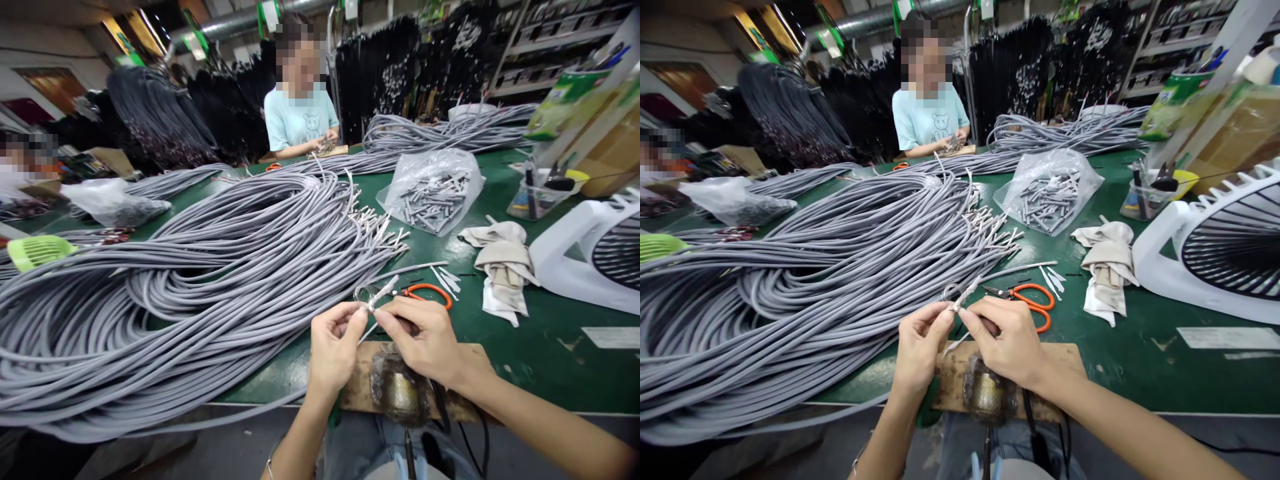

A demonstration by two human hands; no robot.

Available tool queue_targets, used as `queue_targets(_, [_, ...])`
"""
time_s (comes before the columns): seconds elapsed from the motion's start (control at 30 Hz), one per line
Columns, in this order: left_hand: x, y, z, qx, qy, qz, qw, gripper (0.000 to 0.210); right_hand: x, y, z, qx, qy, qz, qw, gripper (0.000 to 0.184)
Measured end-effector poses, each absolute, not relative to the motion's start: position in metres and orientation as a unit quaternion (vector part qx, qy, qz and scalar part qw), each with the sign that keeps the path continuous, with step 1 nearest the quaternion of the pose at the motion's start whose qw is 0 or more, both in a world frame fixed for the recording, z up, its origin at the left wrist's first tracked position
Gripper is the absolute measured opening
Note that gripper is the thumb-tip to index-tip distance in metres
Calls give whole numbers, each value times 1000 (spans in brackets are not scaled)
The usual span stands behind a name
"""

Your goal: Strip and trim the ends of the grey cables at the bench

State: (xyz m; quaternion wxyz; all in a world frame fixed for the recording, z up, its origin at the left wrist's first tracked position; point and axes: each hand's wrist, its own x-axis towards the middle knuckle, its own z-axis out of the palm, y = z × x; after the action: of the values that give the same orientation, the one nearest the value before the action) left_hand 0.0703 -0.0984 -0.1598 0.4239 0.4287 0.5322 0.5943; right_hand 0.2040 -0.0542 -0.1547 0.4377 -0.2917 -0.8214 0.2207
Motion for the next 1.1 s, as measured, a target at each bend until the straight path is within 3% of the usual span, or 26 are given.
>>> queue_targets(0.17, [71,-99,-165,384,501,616,471,25,202,-57,-159,-257,-839,136,460,22])
queue_targets(0.37, [71,-99,-164,394,484,622,473,24,199,-59,-157,-280,-818,206,458,23])
queue_targets(0.53, [71,-101,-167,367,465,634,497,23,201,-56,-156,-204,-845,116,480,17])
queue_targets(0.7, [70,-99,-169,359,478,639,483,22,198,-57,-149,-254,-819,176,483,22])
queue_targets(0.87, [60,-88,-163,260,484,693,466,24,193,-72,-146,-4,-862,136,488,28])
queue_targets(1.03, [63,-88,-166,302,502,686,432,32,198,-55,-146,-350,-773,215,483,22])
queue_targets(1.1, [65,-91,-168,316,495,688,426,29,199,-48,-150,-382,-777,236,441,26])
